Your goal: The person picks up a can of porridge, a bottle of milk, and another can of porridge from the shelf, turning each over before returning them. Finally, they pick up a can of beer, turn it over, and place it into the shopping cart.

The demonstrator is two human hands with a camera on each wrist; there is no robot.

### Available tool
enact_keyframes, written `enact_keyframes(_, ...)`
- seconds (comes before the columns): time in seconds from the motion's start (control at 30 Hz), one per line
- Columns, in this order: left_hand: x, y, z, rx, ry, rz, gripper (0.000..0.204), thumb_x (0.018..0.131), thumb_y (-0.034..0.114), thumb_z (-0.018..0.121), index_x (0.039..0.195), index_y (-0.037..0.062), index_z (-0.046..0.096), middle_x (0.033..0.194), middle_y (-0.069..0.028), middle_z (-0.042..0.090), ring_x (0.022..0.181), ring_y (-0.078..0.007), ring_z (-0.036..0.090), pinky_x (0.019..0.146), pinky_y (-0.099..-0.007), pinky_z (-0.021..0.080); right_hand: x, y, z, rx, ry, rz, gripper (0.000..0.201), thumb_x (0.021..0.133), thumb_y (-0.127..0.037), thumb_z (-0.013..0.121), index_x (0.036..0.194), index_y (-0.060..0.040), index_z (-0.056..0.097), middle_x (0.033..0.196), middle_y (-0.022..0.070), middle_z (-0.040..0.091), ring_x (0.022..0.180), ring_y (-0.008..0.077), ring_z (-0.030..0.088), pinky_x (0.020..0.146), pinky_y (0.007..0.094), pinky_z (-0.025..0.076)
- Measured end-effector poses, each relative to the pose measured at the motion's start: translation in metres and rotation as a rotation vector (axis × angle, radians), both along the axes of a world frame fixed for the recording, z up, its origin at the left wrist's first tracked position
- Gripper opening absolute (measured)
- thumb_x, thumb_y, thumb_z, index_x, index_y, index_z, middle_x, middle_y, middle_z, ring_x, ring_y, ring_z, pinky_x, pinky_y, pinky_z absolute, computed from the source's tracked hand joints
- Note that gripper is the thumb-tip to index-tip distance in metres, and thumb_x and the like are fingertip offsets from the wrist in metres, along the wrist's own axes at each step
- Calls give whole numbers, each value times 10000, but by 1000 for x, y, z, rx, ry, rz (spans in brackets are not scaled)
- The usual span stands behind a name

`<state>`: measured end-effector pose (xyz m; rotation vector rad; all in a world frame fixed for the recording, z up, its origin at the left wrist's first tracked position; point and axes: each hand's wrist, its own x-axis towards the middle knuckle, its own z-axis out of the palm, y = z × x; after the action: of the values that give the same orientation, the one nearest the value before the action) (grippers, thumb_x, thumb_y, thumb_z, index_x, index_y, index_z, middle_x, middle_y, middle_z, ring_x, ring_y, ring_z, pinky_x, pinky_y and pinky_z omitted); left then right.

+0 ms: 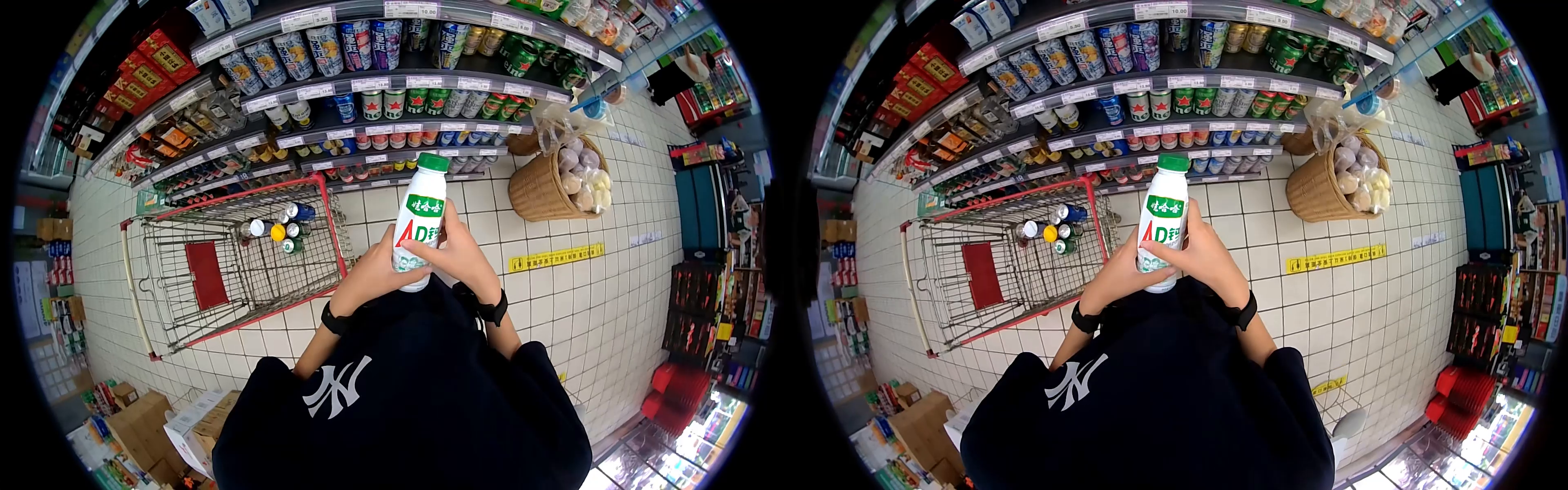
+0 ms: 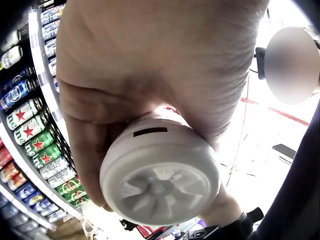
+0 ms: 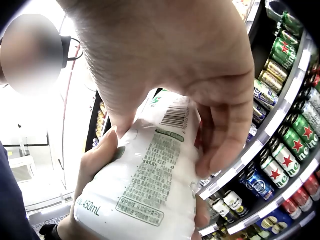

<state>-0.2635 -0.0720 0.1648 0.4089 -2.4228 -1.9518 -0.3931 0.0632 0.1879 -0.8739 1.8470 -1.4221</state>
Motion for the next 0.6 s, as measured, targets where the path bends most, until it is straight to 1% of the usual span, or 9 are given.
enact_keyframes(0.13,-10,11,-1,-32,-2,3,844,818,400,814,1421,-16,395,1216,-221,646,1102,-317,668,912,-402,531,-14,10,4,19,-19,12,721,820,-309,820,1297,35,404,1060,216,694,961,300,718,829,377,565)
enact_keyframes(0.2,-17,16,1,5,28,-11,823,857,406,784,1427,-31,382,1248,-227,630,1132,-306,654,932,-402,524,-23,16,5,23,39,5,689,819,-292,816,1280,38,424,1061,219,694,965,300,717,832,378,564)
enact_keyframes(0.23,-21,18,1,0,34,-9,823,857,406,784,1427,-31,382,1248,-227,630,1132,-306,654,932,-402,524,-28,18,6,18,46,8,689,819,-292,816,1280,38,424,1061,219,694,965,300,717,832,378,564)
enact_keyframes(0.3,-27,24,-1,111,55,-35,750,923,385,718,1436,-39,371,1264,-231,620,1155,-303,641,957,-395,512,-35,25,7,15,5,-2,661,817,-279,813,1263,39,444,1060,217,695,964,295,716,832,377,562)
enact_keyframes(0.33,-30,26,-2,108,61,-33,750,923,385,718,1436,-39,371,1264,-231,620,1155,-303,641,957,-395,512,-39,29,7,12,11,0,661,817,-279,813,1263,39,444,1060,217,695,964,295,716,832,377,562)
enact_keyframes(0.4,-36,29,-3,195,-13,-77,638,993,290,638,1469,-12,340,1346,-194,560,1202,-243,585,999,-379,478,-47,36,6,42,12,13,649,818,-271,809,1260,38,449,1060,215,694,959,291,714,829,375,561)
enact_keyframes(0.43,-39,31,2,168,-47,-105,635,1012,303,605,1487,-10,322,1342,-197,563,1205,-250,584,993,-379,478,-50,39,6,40,20,9,640,819,-265,807,1258,37,453,1052,212,694,950,289,714,826,374,561)
enact_keyframes(0.6,-54,46,1,182,-61,-127,668,1002,323,619,1500,3,309,1353,-200,557,1217,-257,578,989,-386,482,-66,57,7,42,3,27,652,819,-275,815,1257,38,448,1066,212,691,948,278,713,815,372,564)
